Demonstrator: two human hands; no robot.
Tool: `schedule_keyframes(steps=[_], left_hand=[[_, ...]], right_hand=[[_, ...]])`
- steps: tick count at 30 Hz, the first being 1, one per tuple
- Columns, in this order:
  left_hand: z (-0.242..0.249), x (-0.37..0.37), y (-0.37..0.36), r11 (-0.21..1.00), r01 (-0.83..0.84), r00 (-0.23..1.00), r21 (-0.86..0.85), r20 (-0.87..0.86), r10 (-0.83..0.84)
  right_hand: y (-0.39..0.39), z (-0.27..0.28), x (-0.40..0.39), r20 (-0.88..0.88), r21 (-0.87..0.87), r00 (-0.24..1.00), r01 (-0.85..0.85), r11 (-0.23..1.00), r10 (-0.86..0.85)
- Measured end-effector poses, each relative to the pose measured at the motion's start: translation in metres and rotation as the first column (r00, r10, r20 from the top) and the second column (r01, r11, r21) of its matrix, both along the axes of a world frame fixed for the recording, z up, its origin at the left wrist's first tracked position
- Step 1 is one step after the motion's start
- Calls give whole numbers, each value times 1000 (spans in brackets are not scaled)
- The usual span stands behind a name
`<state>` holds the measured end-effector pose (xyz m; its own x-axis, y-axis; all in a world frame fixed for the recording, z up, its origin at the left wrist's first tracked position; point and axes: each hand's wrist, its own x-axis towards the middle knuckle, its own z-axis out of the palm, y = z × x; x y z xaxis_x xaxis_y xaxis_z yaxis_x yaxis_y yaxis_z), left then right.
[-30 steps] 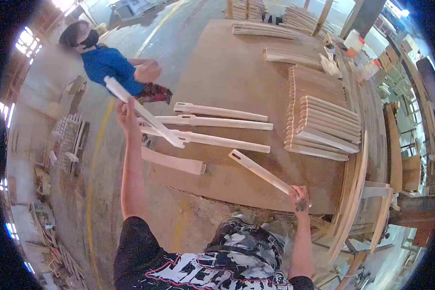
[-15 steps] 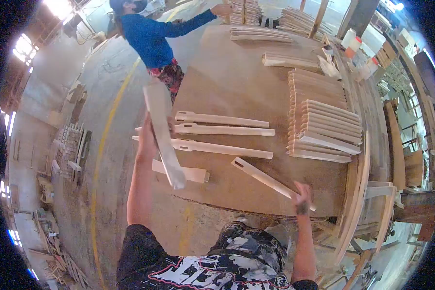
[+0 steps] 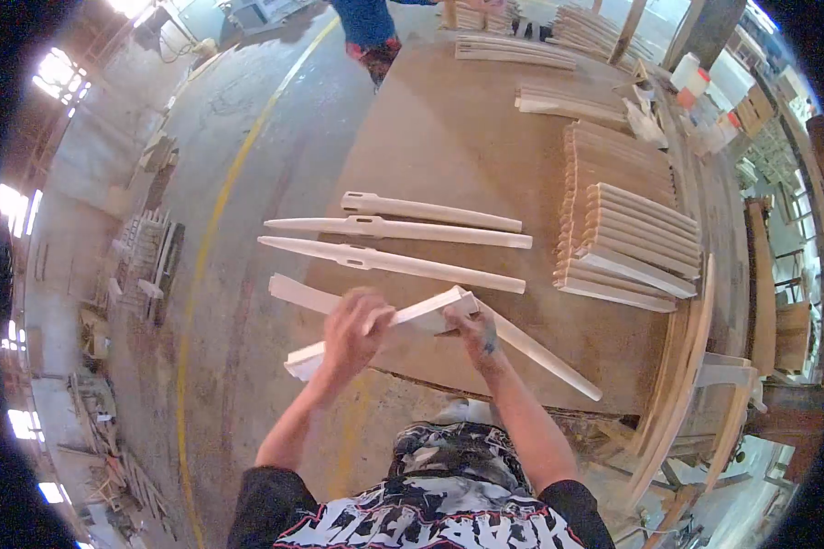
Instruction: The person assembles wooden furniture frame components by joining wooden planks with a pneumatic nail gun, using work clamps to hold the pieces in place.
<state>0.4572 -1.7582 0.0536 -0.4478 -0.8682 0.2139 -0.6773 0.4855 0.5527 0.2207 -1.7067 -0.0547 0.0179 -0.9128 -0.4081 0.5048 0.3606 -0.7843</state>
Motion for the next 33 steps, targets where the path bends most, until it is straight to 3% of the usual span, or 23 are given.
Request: schedule_keyframes(steps=[1,3,4,7,10,13,17,23,26,30,33], left_hand=[[5,3,14,932,-89,995,-352,3,97],[-11,17,62,953,-304,940,12,-159,302],[-19,22,73,902,-380,884,205,-207,419],[-32,4,56,601,-281,543,749,-392,743],[-69,9,23,623,-85,-90,778,-629,772],[-46,-5,-16,586,-86,-265,806,-585,766],[-35,4,-53,713,-158,-57,683,-727,684],[-8,17,-93,765,-250,-76,593,-800,595],[-6,14,-102,777,-270,-63,569,-816,575],[-9,10,-109,798,-226,19,559,-816,577],[-4,-29,-100,704,-172,-74,689,-722,688]], right_hand=[[-4,-3,8,47,8,998,36,999,-37],[-16,-6,27,142,24,983,116,993,-118],[-20,-5,36,182,24,977,111,994,-114],[-39,15,64,305,12,945,118,993,-116],[-44,14,76,357,-4,934,-3,1000,4],[-53,13,64,344,-2,929,-148,989,140],[-67,0,28,141,-73,941,-300,951,307],[-83,-42,-18,-105,-207,985,-155,966,135],[-82,-34,-20,-240,-219,953,-239,946,185],[-77,-3,2,-158,-236,961,-262,936,229],[-75,10,31,-125,-225,974,-214,950,190]])
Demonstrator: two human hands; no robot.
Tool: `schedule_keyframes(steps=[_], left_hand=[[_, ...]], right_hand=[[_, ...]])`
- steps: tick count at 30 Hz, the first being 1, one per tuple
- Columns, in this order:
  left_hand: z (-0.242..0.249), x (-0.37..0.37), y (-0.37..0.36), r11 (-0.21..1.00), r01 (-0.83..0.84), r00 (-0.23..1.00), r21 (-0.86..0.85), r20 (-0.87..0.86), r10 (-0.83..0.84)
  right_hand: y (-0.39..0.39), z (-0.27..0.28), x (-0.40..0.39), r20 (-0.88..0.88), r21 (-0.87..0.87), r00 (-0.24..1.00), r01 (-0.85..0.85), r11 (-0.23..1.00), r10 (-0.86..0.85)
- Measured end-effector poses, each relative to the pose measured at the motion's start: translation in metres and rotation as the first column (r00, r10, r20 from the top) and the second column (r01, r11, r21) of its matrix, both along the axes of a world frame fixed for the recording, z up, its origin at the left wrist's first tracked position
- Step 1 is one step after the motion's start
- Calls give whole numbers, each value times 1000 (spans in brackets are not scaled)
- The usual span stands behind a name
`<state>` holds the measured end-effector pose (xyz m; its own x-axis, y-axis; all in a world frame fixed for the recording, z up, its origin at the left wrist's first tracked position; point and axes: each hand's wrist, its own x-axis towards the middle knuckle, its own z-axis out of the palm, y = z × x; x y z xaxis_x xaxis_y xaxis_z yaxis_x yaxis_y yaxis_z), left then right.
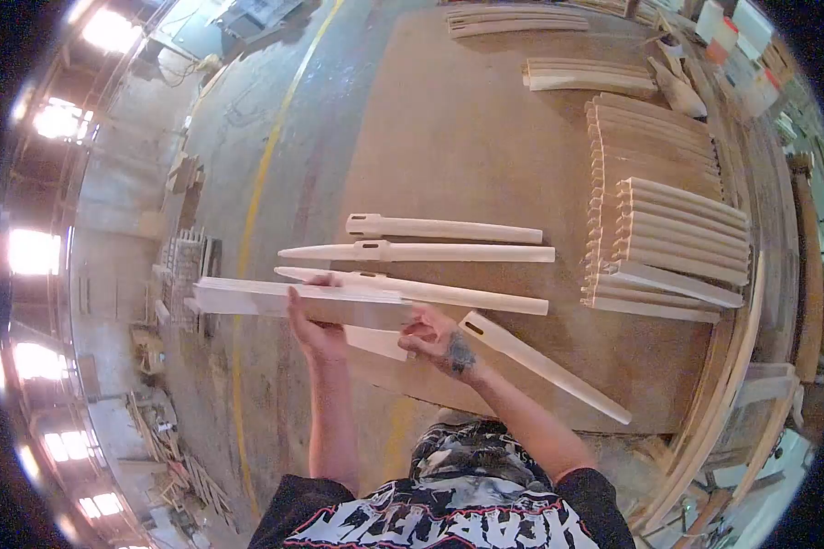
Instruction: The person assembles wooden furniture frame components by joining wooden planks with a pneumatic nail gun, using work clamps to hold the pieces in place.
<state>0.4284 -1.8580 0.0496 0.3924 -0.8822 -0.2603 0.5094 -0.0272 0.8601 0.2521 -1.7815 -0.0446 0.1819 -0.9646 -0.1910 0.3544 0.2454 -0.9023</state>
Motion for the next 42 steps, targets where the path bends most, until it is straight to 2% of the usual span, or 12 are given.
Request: schedule_keyframes(steps=[2,4,13,19,23,24,25,28,30,33,36,42], left_hand=[[-8,-11,16,966,260,963,1,-78,-259],[-40,-15,23,972,234,952,31,-208,-223],[-42,58,27,814,576,817,-79,70,-572],[-31,105,8,774,597,802,-211,197,-564],[-5,150,-18,921,180,975,-347,-61,-213],[-5,170,-30,910,183,968,-373,231,-100],[-6,184,-43,893,197,869,-404,494,32],[20,178,-64,802,596,323,-49,928,-184],[47,126,-70,624,778,119,74,957,-263],[57,82,-95,516,807,67,287,823,-564],[16,85,-135,473,856,277,209,588,-760],[-7,77,-195,796,558,811,-235,358,-462]], right_hand=[[-2,-11,11,-22,117,993,119,986,-117],[-2,-14,10,-15,209,965,258,943,-261],[-18,27,-11,108,313,804,530,788,-584],[-14,17,20,114,309,805,528,791,-582],[-24,43,7,-27,186,763,638,747,-646],[-27,52,-5,-80,132,750,661,739,-657],[-34,57,-19,-131,73,730,682,728,-671],[-63,94,-41,-389,-273,679,560,782,-622],[-87,178,-16,-543,-380,710,269,885,-449],[-121,228,15,-714,-362,639,12,932,-285],[-154,187,37,-232,-594,833,287,751,-502],[-125,-24,2,-796,-462,425,34,886,-431]])
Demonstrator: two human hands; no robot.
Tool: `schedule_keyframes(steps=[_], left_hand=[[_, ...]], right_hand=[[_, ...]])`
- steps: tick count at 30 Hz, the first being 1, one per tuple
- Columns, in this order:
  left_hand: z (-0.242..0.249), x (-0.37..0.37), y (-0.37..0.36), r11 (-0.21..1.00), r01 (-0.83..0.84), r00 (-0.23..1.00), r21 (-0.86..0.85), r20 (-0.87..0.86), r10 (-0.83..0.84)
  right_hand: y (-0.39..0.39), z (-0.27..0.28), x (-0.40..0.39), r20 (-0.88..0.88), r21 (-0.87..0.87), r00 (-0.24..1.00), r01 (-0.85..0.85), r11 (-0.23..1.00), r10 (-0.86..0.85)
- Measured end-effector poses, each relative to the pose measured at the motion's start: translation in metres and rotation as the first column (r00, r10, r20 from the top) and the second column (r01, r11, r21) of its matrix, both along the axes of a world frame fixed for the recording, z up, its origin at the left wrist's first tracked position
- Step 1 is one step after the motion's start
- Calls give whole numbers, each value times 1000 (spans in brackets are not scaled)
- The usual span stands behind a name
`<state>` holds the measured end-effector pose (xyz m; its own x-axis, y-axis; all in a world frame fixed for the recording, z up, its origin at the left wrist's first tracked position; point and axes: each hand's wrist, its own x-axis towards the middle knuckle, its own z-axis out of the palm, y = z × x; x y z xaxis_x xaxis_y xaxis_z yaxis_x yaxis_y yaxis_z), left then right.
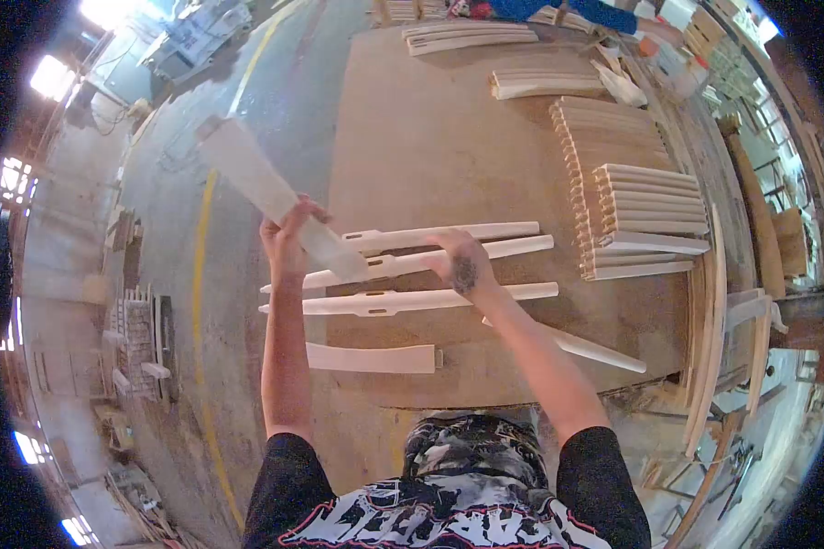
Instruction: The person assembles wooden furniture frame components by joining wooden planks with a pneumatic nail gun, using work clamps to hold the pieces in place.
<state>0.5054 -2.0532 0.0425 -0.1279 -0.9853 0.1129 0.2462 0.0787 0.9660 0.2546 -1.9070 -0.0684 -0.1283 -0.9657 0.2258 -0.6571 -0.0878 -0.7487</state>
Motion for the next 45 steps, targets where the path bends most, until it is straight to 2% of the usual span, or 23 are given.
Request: schedule_keyframes(steps=[4,7,9,12,18,21,27,33,36,39,42,45], left_hand=[[-35,-11,-34,999,-38,994,-9,-106,37],[-67,-21,-46,999,-11,986,45,-165,19],[-86,-21,-50,996,11,982,92,-191,6],[-89,-20,-51,991,40,980,127,-200,-14],[-87,-24,-56,989,106,982,107,-170,-87],[-90,-22,-60,990,78,985,117,-162,-58],[-94,-25,-63,990,107,982,97,-164,-90],[-91,-14,-45,982,187,961,-12,-203,-186],[-89,-16,-30,966,174,983,-192,92,-159],[-84,-25,-8,974,167,977,-152,155,-143],[-68,-38,13,979,125,988,-161,105,-109],[-95,-16,-2,964,140,958,-228,277,-74]], right_hand=[[15,-50,-16,-353,40,933,91,995,-71],[15,-59,-18,-399,104,916,95,990,-46],[17,-62,-14,-405,128,914,101,987,-42],[16,-68,-18,-432,98,901,96,991,-44],[19,-73,-12,-448,56,891,109,992,-73],[21,-81,-13,-449,44,890,117,992,-85],[21,-79,-13,-452,66,889,111,992,-70],[21,-73,-12,-443,61,892,125,990,-85],[17,-67,-12,-424,41,901,125,991,-95],[15,-64,-15,-424,50,903,101,994,-70],[15,-70,-14,-443,31,893,107,994,-83],[18,-60,-13,-437,87,897,115,990,-66]])
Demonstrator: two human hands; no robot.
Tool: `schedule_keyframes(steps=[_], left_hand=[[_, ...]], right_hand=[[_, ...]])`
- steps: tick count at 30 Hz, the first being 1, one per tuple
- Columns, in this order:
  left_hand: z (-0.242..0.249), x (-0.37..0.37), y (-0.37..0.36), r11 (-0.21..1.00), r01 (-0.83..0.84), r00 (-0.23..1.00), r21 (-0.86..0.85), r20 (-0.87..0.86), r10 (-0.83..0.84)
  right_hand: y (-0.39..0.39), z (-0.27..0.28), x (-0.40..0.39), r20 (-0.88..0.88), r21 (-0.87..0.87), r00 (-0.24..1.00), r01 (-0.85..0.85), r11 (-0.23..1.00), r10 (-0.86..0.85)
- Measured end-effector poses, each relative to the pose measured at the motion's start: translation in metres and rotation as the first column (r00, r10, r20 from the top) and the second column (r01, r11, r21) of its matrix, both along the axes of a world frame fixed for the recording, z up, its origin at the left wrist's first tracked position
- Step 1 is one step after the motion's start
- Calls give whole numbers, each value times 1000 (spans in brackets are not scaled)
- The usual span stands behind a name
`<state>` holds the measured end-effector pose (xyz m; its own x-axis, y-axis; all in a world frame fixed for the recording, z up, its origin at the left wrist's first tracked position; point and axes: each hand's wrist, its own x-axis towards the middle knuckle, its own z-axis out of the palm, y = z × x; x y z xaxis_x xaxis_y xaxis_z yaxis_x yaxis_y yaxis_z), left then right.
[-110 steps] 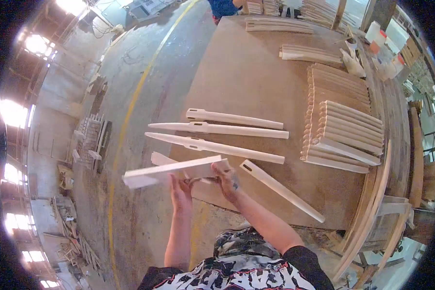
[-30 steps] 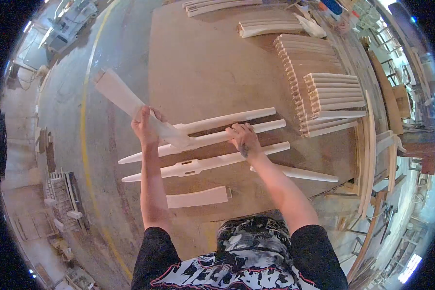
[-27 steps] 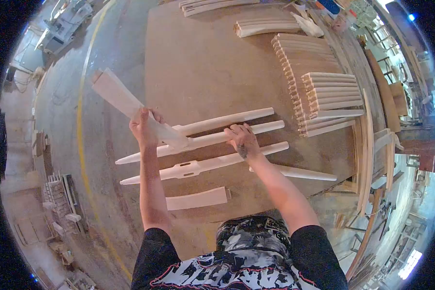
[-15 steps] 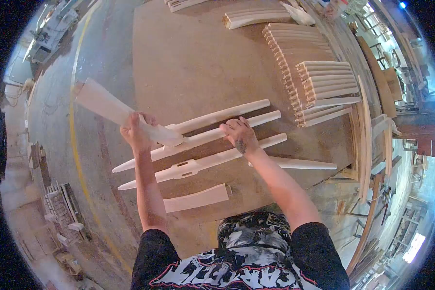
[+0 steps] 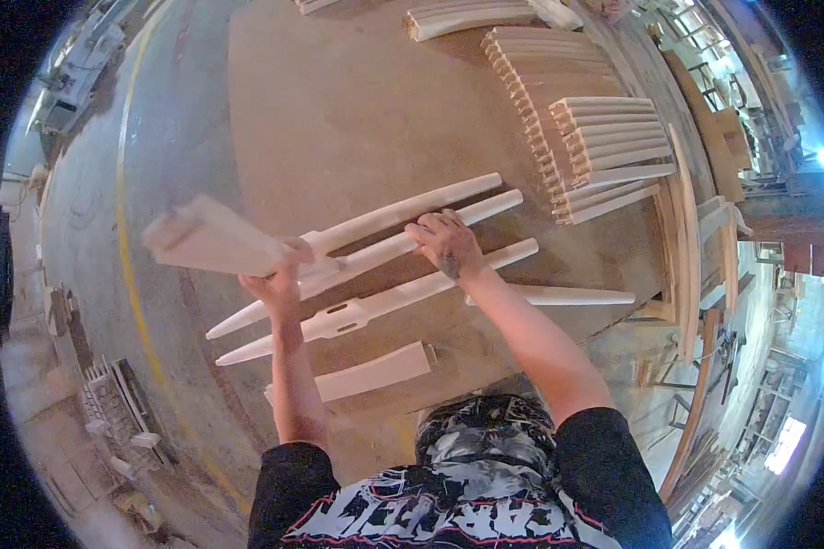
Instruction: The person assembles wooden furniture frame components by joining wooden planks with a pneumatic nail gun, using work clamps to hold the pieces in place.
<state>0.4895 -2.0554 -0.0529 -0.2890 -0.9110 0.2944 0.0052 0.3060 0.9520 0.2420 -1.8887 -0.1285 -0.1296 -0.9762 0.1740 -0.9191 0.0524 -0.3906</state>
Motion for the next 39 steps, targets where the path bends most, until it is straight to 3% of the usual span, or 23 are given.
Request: schedule_keyframes(steps=[4,5,10,13,16,17,20,21,24,25,28,31,34,37,39], left_hand=[[-13,6,2,996,85,919,4,-386,-77],[-9,5,6,994,100,906,42,-417,-73],[-7,6,10,993,69,922,90,-386,-29],[-12,11,9,992,77,940,96,-338,-40],[-8,10,7,979,88,938,186,-346,-19],[-6,10,6,969,88,934,231,-358,1],[-14,17,-2,964,107,966,245,-255,-42],[-13,22,-3,962,132,965,240,-255,-69],[6,25,-11,964,205,936,171,-323,-141],[18,23,-11,969,220,907,115,-390,-160],[52,23,-13,969,234,865,83,-473,-169],[77,17,-20,966,241,848,96,-504,-162],[82,14,-25,967,244,837,76,-521,-170],[79,14,-26,967,254,828,38,-526,-196],[79,14,-27,964,264,821,8,-527,-220]], right_hand=[[-1,0,0,-31,-44,1000,2,999,-4],[1,-1,0,-25,-40,1000,3,999,-4],[-2,-4,-1,-28,-61,999,-26,998,24],[-4,7,2,42,85,998,41,996,-45],[-31,21,3,221,217,975,-44,975,-5],[-47,16,11,46,135,997,-75,988,69],[-96,10,42,-165,-125,973,-181,976,159],[-109,6,51,-86,102,976,-193,976,202],[-144,13,47,70,392,968,-250,885,242],[-151,15,37,107,321,966,-259,911,237],[-172,72,0,235,293,963,-198,936,130],[-169,186,-16,561,184,825,-209,960,72],[-154,262,-18,629,58,759,-260,964,167],[-136,300,-6,189,-141,915,-334,932,356],[-130,304,4,-34,-226,946,-323,919,324]])
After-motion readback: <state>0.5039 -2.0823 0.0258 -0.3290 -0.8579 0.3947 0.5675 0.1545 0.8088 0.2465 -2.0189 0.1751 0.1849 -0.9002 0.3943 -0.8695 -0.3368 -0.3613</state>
